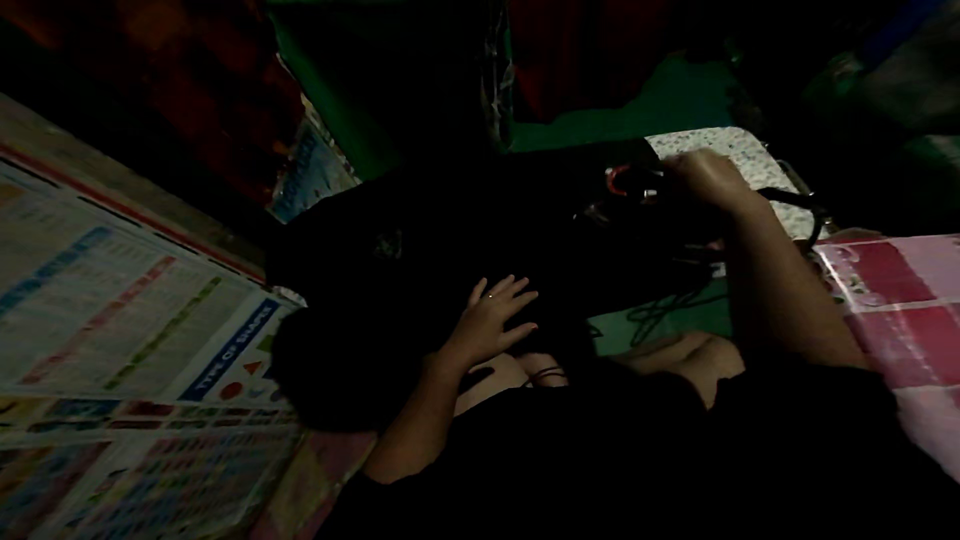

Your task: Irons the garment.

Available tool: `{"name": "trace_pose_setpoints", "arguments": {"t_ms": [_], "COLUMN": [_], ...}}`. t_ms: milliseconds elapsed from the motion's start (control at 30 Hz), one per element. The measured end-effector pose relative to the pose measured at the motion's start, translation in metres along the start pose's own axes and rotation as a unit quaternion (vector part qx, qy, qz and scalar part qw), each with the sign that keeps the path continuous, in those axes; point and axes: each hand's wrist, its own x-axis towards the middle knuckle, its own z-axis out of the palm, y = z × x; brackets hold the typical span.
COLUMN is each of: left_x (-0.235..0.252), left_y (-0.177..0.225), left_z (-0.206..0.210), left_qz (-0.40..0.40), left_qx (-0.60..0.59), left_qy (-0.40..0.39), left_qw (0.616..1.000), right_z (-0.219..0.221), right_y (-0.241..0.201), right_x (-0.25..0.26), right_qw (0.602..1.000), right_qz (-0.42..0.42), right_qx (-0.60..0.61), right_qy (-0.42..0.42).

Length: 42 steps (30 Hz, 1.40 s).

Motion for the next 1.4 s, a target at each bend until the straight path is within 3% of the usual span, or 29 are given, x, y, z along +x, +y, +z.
{"name": "trace_pose_setpoints", "arguments": {"t_ms": [100, 200, 300, 400, 633, 800, 900, 1033, 1200, 1333, 1400], "left_x": [-0.002, 0.003, 0.009, 0.019, 0.023, 0.030, 0.031, 0.028, 0.031, 0.029, 0.030], "left_y": [-0.006, -0.025, -0.029, -0.024, -0.028, -0.021, -0.018, -0.018, -0.021, -0.023, -0.023], "left_z": [-0.015, -0.018, -0.020, -0.016, -0.016, -0.023, -0.026, -0.028, -0.029, -0.028, -0.028], "left_qz": [-0.020, -0.056, -0.133, -0.179, -0.179, -0.196, -0.196, -0.171, -0.165, -0.156, -0.153], "left_qx": [-0.018, 0.050, 0.112, 0.183, 0.187, 0.169, 0.158, 0.151, 0.137, 0.139, 0.135], "left_qy": [0.095, 0.147, 0.055, -0.039, -0.060, -0.097, -0.103, -0.086, -0.079, -0.074, -0.073], "left_qw": [0.995, 0.986, 0.983, 0.966, 0.964, 0.961, 0.962, 0.970, 0.974, 0.975, 0.976], "right_z": [0.005, 0.022, 0.030, 0.030, 0.002, -0.006, -0.007, 0.002, 0.012, 0.022, 0.023], "right_y": [-0.002, 0.011, 0.019, 0.020, -0.010, -0.030, -0.037, -0.058, -0.117, -0.124, -0.133], "right_x": [-0.044, -0.080, -0.100, -0.094, -0.016, 0.061, 0.104, 0.148, 0.171, 0.195, 0.202], "right_qw": [0.998, 0.989, 0.978, 0.978, 0.998, 0.987, 0.993, 0.999, 1.000, 0.990, 0.986], "right_qz": [-0.053, -0.142, -0.191, -0.182, 0.044, 0.147, 0.113, -0.027, 0.004, -0.135, -0.155], "right_qx": [0.015, 0.001, -0.013, -0.017, -0.011, 0.010, 0.018, 0.004, 0.007, 0.018, 0.004], "right_qy": [-0.007, 0.043, 0.077, 0.103, 0.052, 0.066, 0.030, -0.027, -0.017, -0.043, -0.064]}}
